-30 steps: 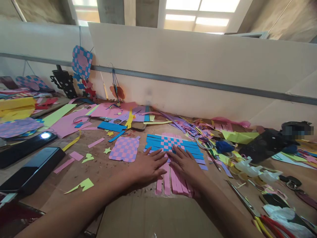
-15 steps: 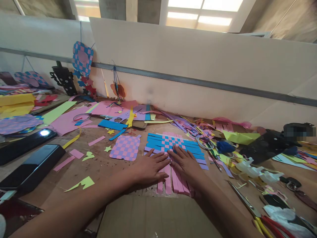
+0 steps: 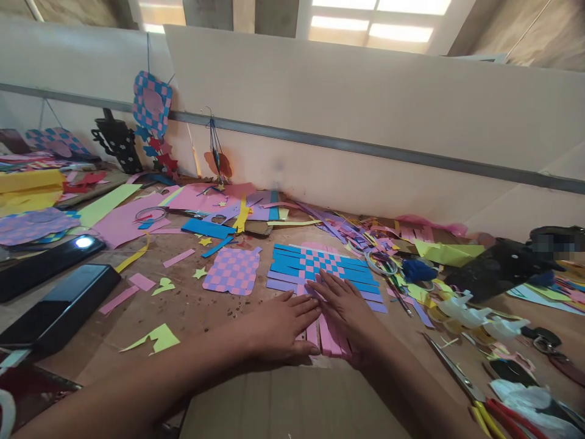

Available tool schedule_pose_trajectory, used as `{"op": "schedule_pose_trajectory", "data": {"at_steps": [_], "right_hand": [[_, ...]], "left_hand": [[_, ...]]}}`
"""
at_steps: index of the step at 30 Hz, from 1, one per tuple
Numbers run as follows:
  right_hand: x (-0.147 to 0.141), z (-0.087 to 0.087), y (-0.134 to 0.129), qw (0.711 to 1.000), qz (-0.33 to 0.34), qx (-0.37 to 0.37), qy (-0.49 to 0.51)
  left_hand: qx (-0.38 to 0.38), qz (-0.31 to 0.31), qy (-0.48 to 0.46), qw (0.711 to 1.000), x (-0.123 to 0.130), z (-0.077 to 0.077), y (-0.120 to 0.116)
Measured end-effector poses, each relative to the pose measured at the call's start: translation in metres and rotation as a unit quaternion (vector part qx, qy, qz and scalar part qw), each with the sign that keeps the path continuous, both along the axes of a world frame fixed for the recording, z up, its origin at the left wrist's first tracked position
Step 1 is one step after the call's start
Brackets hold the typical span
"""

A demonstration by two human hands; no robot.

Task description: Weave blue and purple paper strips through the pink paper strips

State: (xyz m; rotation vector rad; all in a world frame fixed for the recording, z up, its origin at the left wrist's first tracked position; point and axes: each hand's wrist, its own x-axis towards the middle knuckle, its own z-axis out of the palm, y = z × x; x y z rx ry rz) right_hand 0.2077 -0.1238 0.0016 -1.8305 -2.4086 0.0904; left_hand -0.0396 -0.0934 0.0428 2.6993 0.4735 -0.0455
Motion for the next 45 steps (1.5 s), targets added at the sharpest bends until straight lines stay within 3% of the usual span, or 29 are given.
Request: {"op": "schedule_pose_trajectory", "data": {"at_steps": [9, 17, 21, 24, 28, 45], "right_hand": [[-0.014, 0.001, 0.006, 1.000, -0.003, 0.001, -0.016], [0.021, -0.001, 0.000, 1.000, -0.013, 0.019, 0.000], [0.030, 0.003, -0.007, 1.000, 0.023, 0.001, -0.005], [0.027, 0.011, -0.011, 0.998, 0.056, -0.015, -0.008], [0.019, 0.018, -0.014, 0.999, 0.045, -0.017, 0.001], [0.012, 0.014, -0.017, 0.998, 0.040, -0.024, -0.037]], "left_hand": [[0.004, -0.002, -0.022, 1.000, -0.001, 0.000, 0.000], [-0.008, -0.003, -0.006, 1.000, 0.001, -0.003, 0.002], [0.001, -0.006, -0.013, 1.000, 0.001, -0.003, 0.002], [0.005, -0.008, -0.014, 1.000, 0.000, -0.004, 0.002], [0.001, 0.001, -0.010, 1.000, 0.000, -0.005, -0.001], [-0.038, -0.008, -0.010, 0.999, -0.001, -0.010, -0.004]]}}
